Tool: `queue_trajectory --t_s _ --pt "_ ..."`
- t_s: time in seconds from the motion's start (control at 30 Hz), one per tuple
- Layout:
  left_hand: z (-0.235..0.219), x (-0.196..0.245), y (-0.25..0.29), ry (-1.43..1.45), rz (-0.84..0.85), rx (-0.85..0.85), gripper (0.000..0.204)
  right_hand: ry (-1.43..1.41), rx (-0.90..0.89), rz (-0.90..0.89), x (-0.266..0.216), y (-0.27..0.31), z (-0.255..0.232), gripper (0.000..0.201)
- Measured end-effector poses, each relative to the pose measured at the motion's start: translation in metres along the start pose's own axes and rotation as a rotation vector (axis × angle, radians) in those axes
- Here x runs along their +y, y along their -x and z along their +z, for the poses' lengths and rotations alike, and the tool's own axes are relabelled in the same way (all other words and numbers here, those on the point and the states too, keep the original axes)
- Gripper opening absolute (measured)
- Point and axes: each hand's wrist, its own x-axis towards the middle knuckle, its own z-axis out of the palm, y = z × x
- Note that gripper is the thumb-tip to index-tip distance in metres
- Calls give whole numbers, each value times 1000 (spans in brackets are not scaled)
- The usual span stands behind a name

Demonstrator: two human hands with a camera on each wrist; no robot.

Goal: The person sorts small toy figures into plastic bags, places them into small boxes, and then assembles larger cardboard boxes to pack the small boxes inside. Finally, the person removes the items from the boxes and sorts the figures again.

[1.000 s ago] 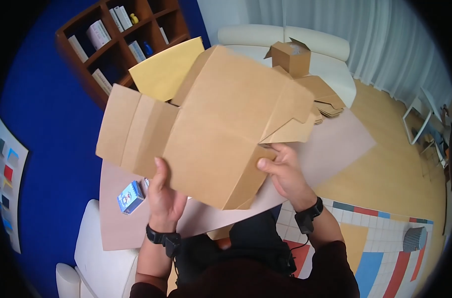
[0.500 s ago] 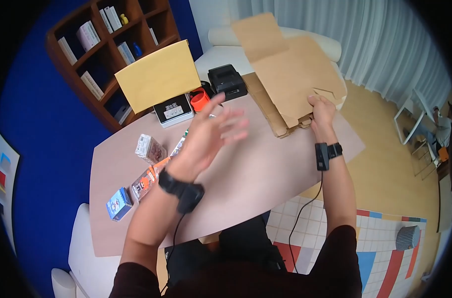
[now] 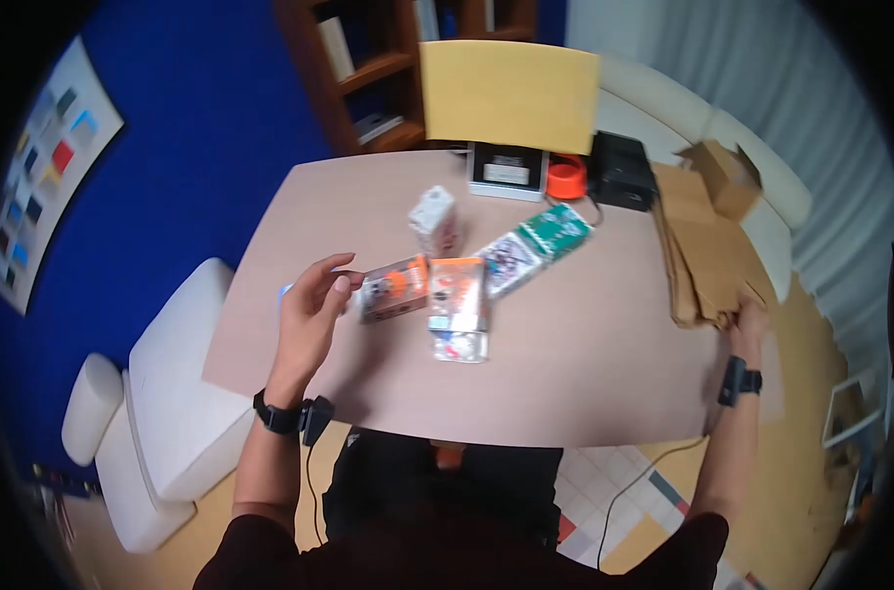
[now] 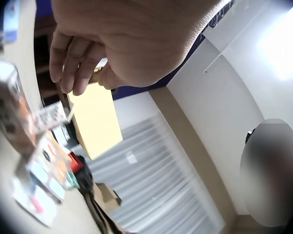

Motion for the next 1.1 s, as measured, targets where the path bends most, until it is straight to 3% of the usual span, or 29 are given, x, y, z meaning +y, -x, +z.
queue_trajectory --t_s 0.07,0.17,0.23,0.27,0.33,0.47,0.6,0.73,0.93,1.03,1.1 --pt "-26 -31 0 -57 12 75 36 109 4 19 4 -6 -1 29" --pt "-53 -55 -1 -177 1 160 37 117 124 -116 4 -9 -7 28" --pt "-66 -64 -2 -513 33 196 55 514 -93 26 -13 -1 -10 39" --pt "-69 -72 -4 -506 31 197 55 519 -92 21 -15 3 -9 39" --pt "-75 -87 -6 -685 129 79 81 1697 351 -665 -32 59 19 48" --pt "-77 -99 -6 -957 44 -135 102 1632 270 -859 -51 136 76 45" --pt "-86 -100 -25 -979 71 -191 104 1193 -433 -681 -42 201 152 37" --pt "-87 -88 -29 -886 116 -268 94 810 -840 -629 -18 280 232 32" --pt "-90 -89 -18 -761 129 -171 78 437 -922 -412 37 334 298 28" --pt "-97 -73 -19 -760 130 -131 68 497 -827 -480 47 345 295 25" --pt "-100 -53 -23 -796 172 -117 62 559 -774 -628 49 349 289 22"
